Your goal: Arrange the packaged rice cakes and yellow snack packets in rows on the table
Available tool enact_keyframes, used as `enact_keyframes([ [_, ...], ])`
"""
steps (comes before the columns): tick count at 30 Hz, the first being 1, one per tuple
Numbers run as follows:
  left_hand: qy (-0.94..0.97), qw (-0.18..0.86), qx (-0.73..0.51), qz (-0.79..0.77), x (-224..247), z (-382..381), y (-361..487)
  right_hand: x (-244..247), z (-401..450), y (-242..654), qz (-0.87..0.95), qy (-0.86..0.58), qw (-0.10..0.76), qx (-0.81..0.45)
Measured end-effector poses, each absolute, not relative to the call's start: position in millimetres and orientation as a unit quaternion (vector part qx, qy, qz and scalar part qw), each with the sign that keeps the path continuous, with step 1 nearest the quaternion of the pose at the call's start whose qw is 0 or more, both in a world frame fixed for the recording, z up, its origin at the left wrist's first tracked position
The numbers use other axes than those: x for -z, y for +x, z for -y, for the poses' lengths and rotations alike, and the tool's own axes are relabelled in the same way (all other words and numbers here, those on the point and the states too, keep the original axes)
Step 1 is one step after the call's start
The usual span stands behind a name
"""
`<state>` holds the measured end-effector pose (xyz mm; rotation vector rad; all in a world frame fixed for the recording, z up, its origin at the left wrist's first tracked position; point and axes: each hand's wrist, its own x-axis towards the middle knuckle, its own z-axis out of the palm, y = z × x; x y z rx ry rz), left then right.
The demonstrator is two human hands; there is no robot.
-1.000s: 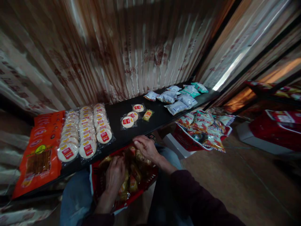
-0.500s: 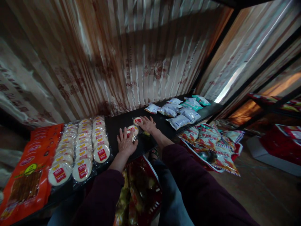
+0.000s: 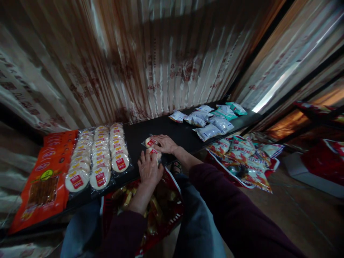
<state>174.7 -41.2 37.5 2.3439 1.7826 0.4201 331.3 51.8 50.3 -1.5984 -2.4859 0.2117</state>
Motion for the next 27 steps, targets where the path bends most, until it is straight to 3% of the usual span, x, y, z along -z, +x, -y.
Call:
enact_keyframes([
  [5,0.787,0.034,-0.171,-0.591,-35,68,159,-40,-33,314,0.842,-0.524,0.113,-0.057],
  [13,0.771,0.064,-0.143,-0.617,-44,57,159,-52,-31,312,0.816,-0.56,0.147,0.012],
  [19,0.773,0.048,-0.168,-0.61,-37,78,152,-36,4,282,0.85,-0.493,0.178,-0.054],
  [27,0.768,0.024,-0.196,-0.61,-26,102,138,-15,43,274,0.819,-0.494,0.281,-0.083],
])
